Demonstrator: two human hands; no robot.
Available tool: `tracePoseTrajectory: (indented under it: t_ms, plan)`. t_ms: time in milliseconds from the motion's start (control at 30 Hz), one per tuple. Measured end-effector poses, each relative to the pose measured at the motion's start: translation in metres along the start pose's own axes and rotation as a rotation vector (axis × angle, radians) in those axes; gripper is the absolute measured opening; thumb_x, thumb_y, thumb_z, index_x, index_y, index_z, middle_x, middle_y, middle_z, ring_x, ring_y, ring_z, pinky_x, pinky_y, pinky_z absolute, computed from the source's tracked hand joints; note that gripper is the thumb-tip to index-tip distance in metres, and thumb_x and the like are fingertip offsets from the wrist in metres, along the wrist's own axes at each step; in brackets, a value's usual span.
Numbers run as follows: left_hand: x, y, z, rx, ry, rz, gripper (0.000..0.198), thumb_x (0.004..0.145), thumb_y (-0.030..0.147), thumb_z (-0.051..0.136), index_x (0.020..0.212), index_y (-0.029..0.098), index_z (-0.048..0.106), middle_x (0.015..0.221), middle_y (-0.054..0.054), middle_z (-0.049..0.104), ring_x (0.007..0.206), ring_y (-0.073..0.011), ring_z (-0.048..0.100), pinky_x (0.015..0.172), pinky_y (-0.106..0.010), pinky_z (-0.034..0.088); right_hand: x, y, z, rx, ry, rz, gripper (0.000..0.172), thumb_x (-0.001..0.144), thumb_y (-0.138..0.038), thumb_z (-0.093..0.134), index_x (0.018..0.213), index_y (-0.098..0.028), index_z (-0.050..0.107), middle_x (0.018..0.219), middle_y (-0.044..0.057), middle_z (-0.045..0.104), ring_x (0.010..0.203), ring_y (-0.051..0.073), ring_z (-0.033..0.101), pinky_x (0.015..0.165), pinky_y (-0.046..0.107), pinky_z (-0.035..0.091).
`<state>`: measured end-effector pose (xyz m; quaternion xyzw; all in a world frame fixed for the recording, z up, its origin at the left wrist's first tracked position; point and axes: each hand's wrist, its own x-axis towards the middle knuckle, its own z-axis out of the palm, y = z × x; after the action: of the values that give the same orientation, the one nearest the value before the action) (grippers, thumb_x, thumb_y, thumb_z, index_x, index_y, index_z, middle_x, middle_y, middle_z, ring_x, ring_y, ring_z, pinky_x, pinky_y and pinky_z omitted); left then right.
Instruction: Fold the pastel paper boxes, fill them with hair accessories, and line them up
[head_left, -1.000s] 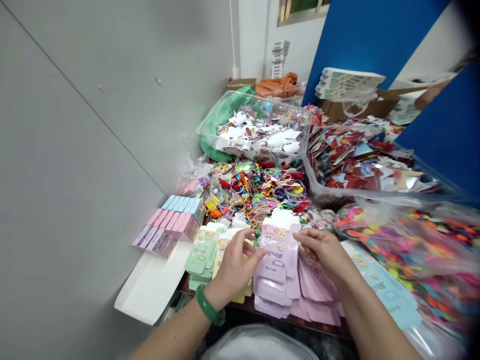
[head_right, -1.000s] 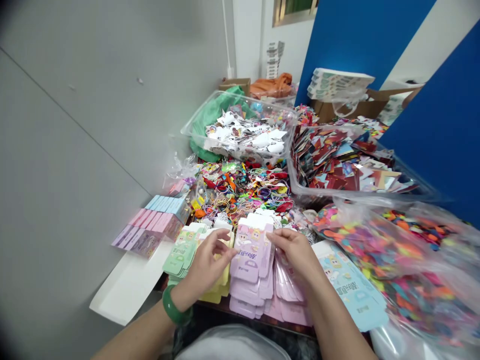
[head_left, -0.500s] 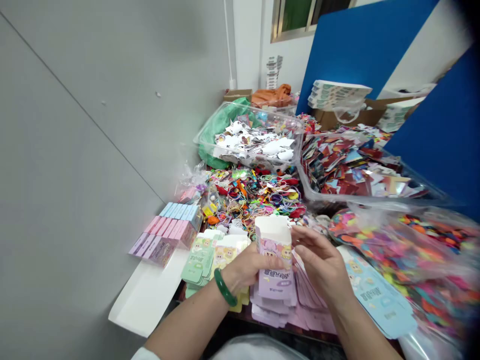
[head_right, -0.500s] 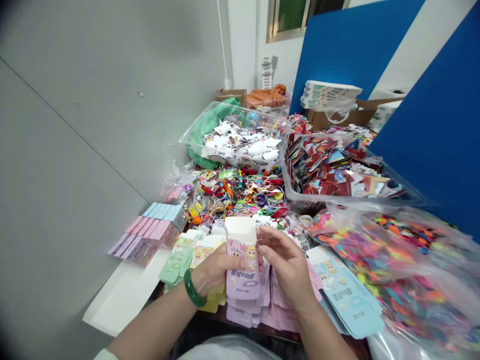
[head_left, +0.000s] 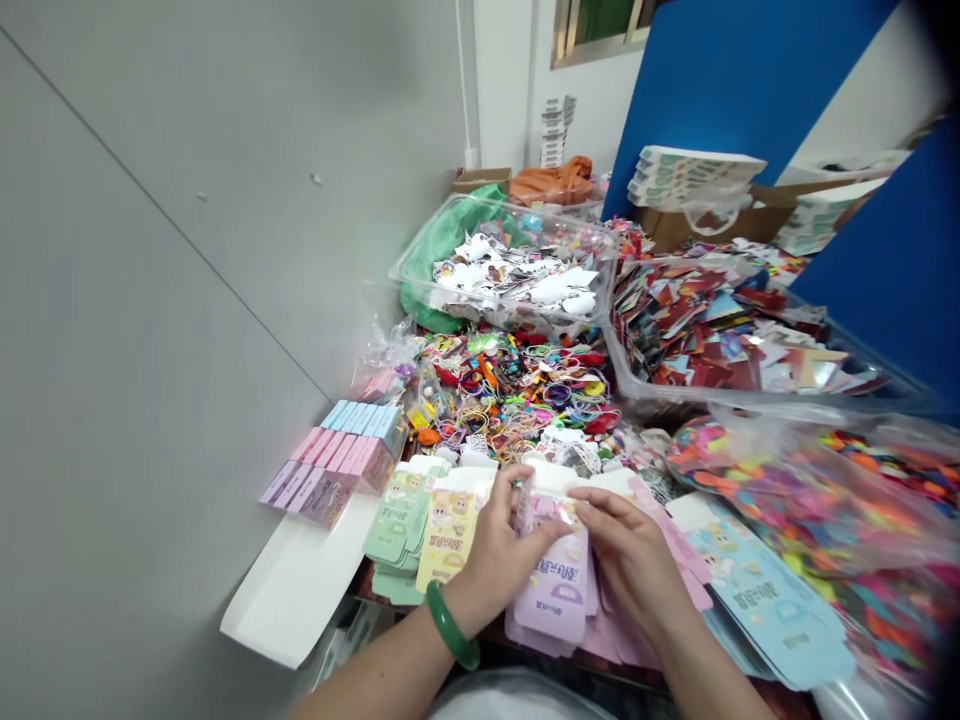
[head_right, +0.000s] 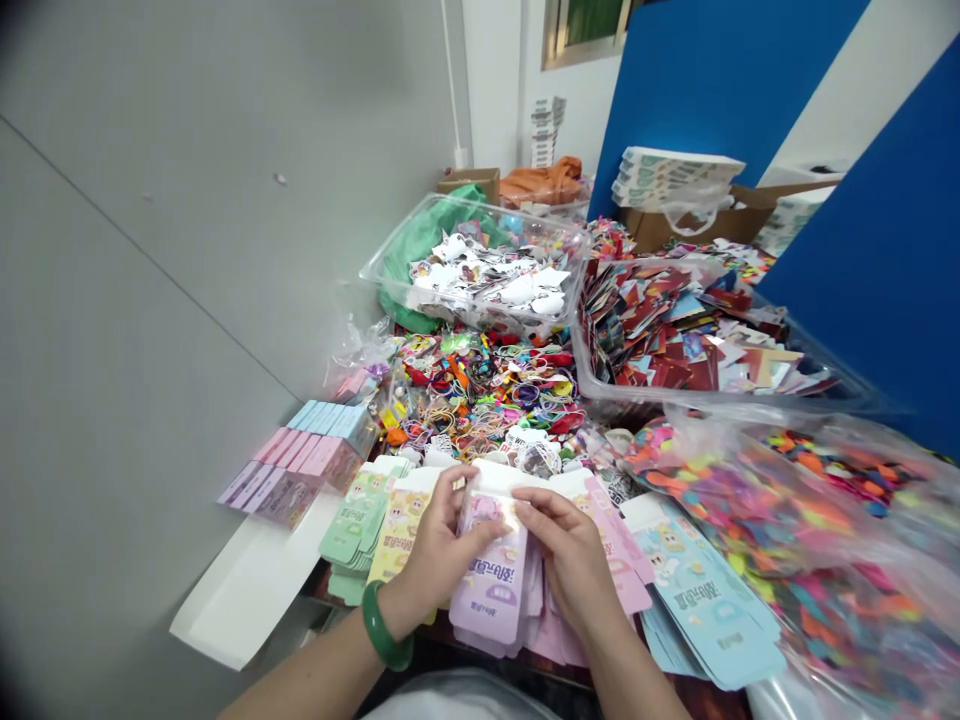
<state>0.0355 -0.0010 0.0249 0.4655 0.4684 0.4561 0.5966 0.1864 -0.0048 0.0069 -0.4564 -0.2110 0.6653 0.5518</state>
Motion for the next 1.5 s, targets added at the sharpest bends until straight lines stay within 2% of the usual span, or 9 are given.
tracePoseTrajectory:
  t_ms: [200, 333, 433, 533, 700, 900, 1067, 1233, 1500]
  plan:
    - [0.000, -0.002, -0.012, 0.078, -0.012, 0.017, 0.021, 0.080, 0.031, 0.069, 0.075, 0.018, 0.053, 0.066, 0.005, 0.052, 0.061, -0.0098, 0.047, 0.058, -0.021, 0.036, -0.003, 0.007, -0.005, -0.286, -0.129, -0.155, 0.020, 0.071, -0.039, 0.080, 0.081, -0.022, 0.078, 0.085, 0.003, 0.072, 0.081, 0.018, 0.063, 0.075, 0.027, 0.048]
    - [0.000, 0.009, -0.013, -0.076, -0.057, -0.041, 0.040, 0.076, 0.031, 0.074, 0.109, 0.021, 0.053, 0.080, 0.002, 0.063, 0.068, -0.0123, 0.056, 0.064, -0.023, 0.042, -0.004, -0.004, -0.001, -0.470, -0.195, -0.299, 0.016, 0.078, -0.038, 0.074, 0.080, -0.023, 0.078, 0.082, 0.003, 0.071, 0.080, 0.017, 0.064, 0.075, 0.027, 0.049]
    - [-0.003, 0.013, -0.015, -0.238, -0.295, -0.189, 0.064, 0.071, 0.036, 0.080, 0.126, 0.021, 0.049, 0.097, -0.005, 0.068, 0.083, -0.0185, 0.064, 0.073, -0.029, 0.048, -0.007, -0.016, 0.002, -0.423, -0.161, -0.398, 0.023, 0.080, -0.034, 0.073, 0.102, -0.027, 0.074, 0.087, 0.002, 0.072, 0.079, 0.016, 0.066, 0.071, 0.026, 0.052]
    - [-0.004, 0.008, -0.017, -0.309, -0.493, -0.398, 0.049, 0.065, 0.040, 0.084, 0.102, 0.012, 0.065, 0.085, -0.008, 0.068, 0.073, -0.0189, 0.064, 0.069, -0.030, 0.049, -0.009, -0.025, 0.004, -0.505, -0.205, -0.501, 0.024, 0.082, -0.030, 0.070, 0.107, -0.028, 0.071, 0.092, 0.003, 0.073, 0.082, 0.017, 0.068, 0.072, 0.027, 0.054]
    - [-0.003, 0.006, -0.018, -0.312, -0.452, -0.426, 0.043, 0.062, 0.033, 0.086, 0.095, 0.013, 0.067, 0.079, -0.003, 0.064, 0.066, -0.0120, 0.056, 0.064, -0.023, 0.044, -0.010, -0.035, 0.005, -0.696, -0.310, -0.584, 0.007, 0.080, -0.030, 0.073, 0.077, -0.023, 0.073, 0.098, 0.006, 0.075, 0.094, 0.021, 0.069, 0.085, 0.033, 0.053]
    - [-0.001, 0.018, -0.017, -0.162, -0.527, -0.341, 0.040, 0.063, 0.035, 0.085, 0.093, 0.015, 0.068, 0.085, -0.002, 0.063, 0.076, -0.0143, 0.055, 0.073, -0.027, 0.043, -0.011, -0.051, 0.014, -0.709, -0.276, -0.500, 0.008, 0.080, -0.031, 0.072, 0.084, -0.025, 0.076, 0.081, 0.002, 0.075, 0.074, 0.017, 0.068, 0.069, 0.027, 0.054]
    - [0.001, 0.020, -0.014, -0.263, -0.467, -0.401, 0.035, 0.060, 0.029, 0.084, 0.086, 0.013, 0.067, 0.074, 0.000, 0.062, 0.064, -0.0115, 0.054, 0.065, -0.024, 0.040, -0.009, -0.055, 0.012, -0.706, -0.431, -0.540, 0.011, 0.084, -0.033, 0.068, 0.086, -0.028, 0.078, 0.091, 0.004, 0.075, 0.087, 0.019, 0.069, 0.079, 0.031, 0.054]
    - [0.002, 0.016, -0.007, -0.425, -0.330, -0.491, 0.037, 0.054, 0.029, 0.084, 0.082, 0.012, 0.067, 0.067, -0.001, 0.064, 0.053, -0.0116, 0.055, 0.055, -0.024, 0.042, -0.011, -0.041, 0.012, -0.697, -0.334, -0.493, 0.025, 0.084, -0.037, 0.067, 0.107, -0.031, 0.075, 0.112, 0.006, 0.073, 0.105, 0.025, 0.066, 0.093, 0.042, 0.050]
    - [0.002, 0.020, -0.002, -0.381, -0.316, -0.494, 0.044, 0.068, 0.044, 0.079, 0.097, 0.013, 0.065, 0.072, -0.004, 0.067, 0.060, -0.0155, 0.062, 0.060, -0.027, 0.047, -0.001, -0.050, 0.014, -0.663, -0.310, -0.464, 0.015, 0.081, -0.035, 0.071, 0.092, -0.026, 0.076, 0.085, 0.003, 0.072, 0.081, 0.019, 0.065, 0.075, 0.031, 0.051]
